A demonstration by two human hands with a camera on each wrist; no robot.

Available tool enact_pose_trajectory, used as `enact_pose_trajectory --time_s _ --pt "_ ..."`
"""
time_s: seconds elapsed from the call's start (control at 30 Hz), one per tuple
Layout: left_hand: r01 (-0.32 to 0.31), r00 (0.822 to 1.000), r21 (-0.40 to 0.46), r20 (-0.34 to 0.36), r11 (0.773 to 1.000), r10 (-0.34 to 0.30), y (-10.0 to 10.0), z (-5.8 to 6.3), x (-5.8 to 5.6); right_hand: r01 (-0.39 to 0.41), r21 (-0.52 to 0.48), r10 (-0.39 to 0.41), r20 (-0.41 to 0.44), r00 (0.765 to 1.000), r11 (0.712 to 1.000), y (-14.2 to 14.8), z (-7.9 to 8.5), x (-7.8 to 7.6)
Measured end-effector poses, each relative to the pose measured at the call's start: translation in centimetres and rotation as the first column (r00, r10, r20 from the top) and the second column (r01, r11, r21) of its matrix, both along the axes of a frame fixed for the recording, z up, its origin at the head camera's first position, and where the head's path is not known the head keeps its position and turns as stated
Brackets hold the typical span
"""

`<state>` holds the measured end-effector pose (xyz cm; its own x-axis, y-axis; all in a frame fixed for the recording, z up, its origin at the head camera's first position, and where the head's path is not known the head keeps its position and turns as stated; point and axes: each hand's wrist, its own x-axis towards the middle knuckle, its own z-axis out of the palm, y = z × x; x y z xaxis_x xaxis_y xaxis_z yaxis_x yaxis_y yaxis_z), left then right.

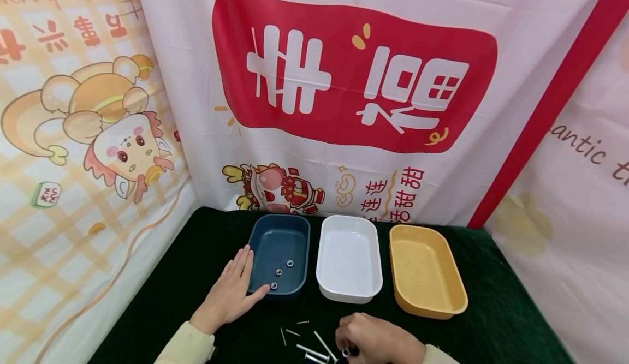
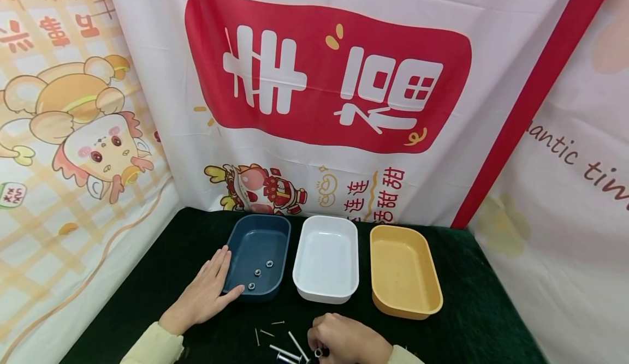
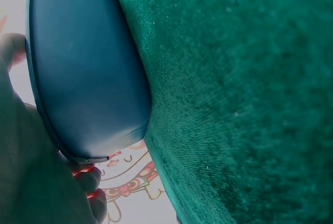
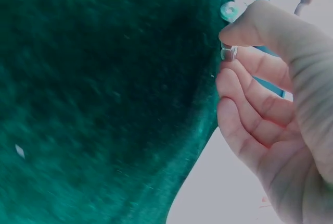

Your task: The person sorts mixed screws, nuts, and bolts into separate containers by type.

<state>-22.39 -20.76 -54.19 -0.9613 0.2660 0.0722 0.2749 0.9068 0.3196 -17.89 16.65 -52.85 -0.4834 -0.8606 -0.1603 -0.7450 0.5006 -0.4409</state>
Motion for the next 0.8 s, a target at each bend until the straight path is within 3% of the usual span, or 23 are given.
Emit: enact_pose_trajectory --time_s 0.43,0.8 --pt "0.002 1.0 0.009 0.003 1.0 -0.002 0.0 0.0 -0.1 -0.091 0.018 0.093 -0.141 0.986 0.996 -1.3 3.0 -1.4" --pt "0.001 1.0 0.007 0.016 1.0 -0.001 0.0 -0.1 -0.1 -0.103 -0.003 0.1 -0.204 0.974 0.995 -3.1 6.8 -2.6"
